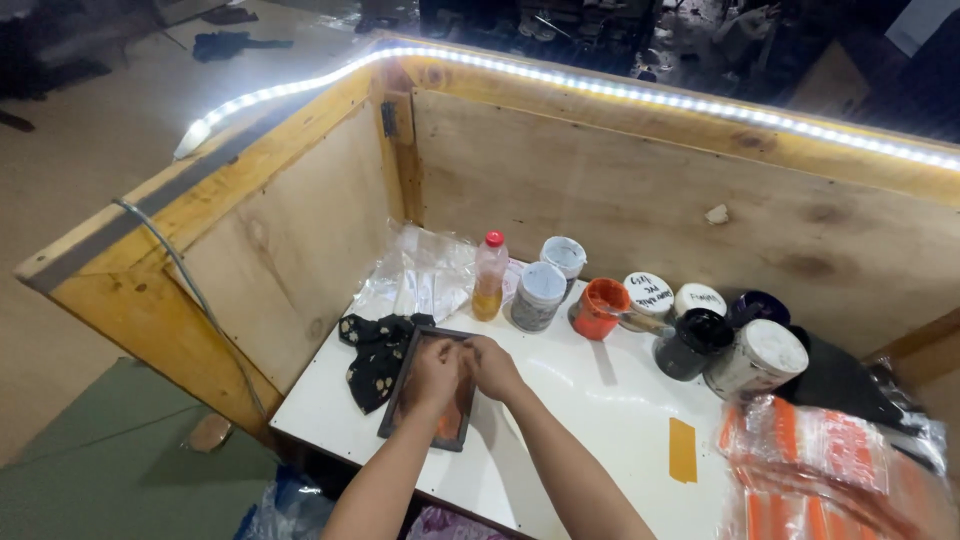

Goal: The person uses a squeegee to spread orange ink across a screen printing frame. They then press the frame onto small rectangular pieces of material, transferring the ink. The person repeats this process, handling the printed items and placing them on the table.

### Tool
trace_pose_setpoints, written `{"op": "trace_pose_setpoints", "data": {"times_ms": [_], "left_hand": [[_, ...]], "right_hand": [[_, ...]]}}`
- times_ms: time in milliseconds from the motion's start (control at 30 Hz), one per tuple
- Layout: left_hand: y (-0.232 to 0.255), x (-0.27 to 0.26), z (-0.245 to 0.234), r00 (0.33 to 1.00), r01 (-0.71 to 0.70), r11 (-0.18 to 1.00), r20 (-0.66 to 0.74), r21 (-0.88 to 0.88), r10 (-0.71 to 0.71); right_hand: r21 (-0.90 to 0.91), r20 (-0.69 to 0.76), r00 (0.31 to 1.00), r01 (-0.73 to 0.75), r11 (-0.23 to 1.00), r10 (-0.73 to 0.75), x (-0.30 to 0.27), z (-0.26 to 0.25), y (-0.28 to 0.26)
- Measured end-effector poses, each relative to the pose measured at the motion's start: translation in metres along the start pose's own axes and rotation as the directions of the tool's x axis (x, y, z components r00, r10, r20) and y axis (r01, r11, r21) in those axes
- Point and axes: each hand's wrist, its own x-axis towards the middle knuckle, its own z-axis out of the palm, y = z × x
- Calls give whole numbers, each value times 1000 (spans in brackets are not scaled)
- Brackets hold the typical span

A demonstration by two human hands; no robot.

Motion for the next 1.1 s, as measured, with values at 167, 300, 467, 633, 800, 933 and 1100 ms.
{"op": "trace_pose_setpoints", "data": {"times_ms": [167, 300, 467, 633, 800, 933, 1100], "left_hand": [[-85, 104, 62, 960, -170, 980, -207, 107, 189], [-98, 144, 60, 905, -297, 942, -269, 155, 330], [-114, 199, 65, 920, -269, 951, -251, 154, 301], [-102, 212, 57, 985, -98, 969, -118, 229, 127], [-103, 219, 58, 997, -7, 963, -67, 271, 26], [-97, 214, 54, 995, -22, 951, -83, 309, 50], [-71, 200, 38, 995, 93, 923, 6, 374, -102]], "right_hand": [[2, 40, 999, 36, 999, -36, 16, 3, -26], [-3, 35, 996, 88, 996, -88, 40, 13, -20], [-64, 69, 996, 54, 996, -50, 61, 25, -17], [-126, 80, 997, -6, 992, 16, 77, 26, -9], [-80, 122, 991, -39, 996, 49, 84, 28, -21], [-79, 110, 994, 6, 997, 3, 102, 43, -14], [-173, 153, 986, -32, 984, 59, 115, 48, -18]]}}
